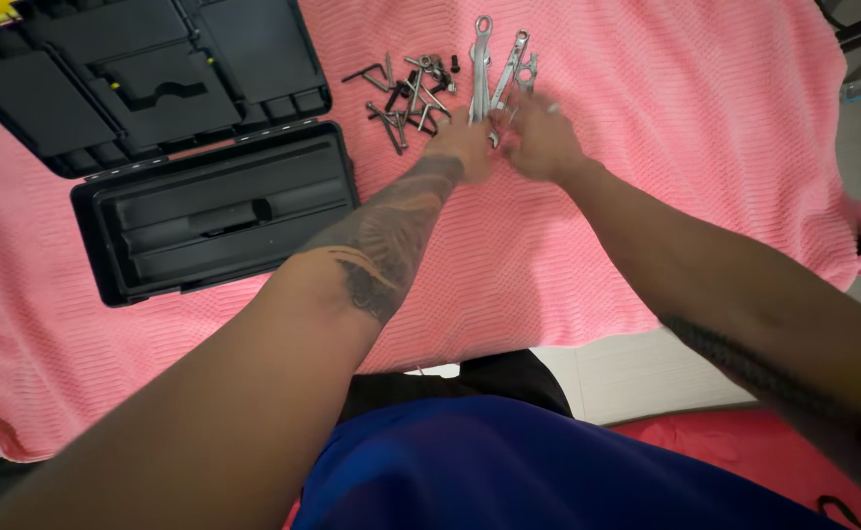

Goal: The person opens a toolbox and removes various tools and hardware items one by one, placing them on a pink towel. The items include Allen keys, washers, wrenches, pliers, a hammer, and screwdrivers. The person continues to empty the toolbox until it is empty.

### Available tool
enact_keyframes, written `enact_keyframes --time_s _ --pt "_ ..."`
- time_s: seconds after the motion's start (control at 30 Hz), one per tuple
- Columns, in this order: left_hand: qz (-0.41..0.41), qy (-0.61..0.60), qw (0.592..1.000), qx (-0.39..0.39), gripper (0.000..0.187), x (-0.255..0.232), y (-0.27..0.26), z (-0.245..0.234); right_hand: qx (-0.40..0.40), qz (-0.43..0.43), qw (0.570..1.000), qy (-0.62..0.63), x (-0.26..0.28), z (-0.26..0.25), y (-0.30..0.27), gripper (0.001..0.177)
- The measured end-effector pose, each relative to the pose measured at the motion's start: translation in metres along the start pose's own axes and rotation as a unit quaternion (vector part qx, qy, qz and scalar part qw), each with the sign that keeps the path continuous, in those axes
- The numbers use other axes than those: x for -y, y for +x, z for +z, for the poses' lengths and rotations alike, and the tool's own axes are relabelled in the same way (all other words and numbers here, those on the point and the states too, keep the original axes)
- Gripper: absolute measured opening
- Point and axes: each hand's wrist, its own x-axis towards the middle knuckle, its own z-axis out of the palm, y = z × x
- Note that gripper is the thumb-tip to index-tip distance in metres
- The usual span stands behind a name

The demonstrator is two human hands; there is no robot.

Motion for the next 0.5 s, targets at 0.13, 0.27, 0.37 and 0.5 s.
enact_keyframes --time_s 0.13,0.27,0.37,0.5 --pt "-0.060 0.063 0.996 0.010 0.072 -0.015 -0.037 -0.002 0.176 0.259 0.949 0.022 0.027 -0.006 -0.001 0.089" --pt "-0.051 0.028 0.998 -0.013 0.079 -0.014 -0.075 -0.008 0.101 0.256 0.960 0.049 0.056 -0.001 -0.011 0.093" --pt "0.077 -0.029 0.996 -0.032 0.059 0.008 -0.131 -0.013 -0.029 0.199 0.977 0.077 0.088 0.010 -0.025 0.080" --pt "0.098 -0.147 0.969 -0.174 0.040 0.073 -0.226 -0.026 -0.198 0.098 0.969 0.107 0.148 0.023 -0.034 0.049"
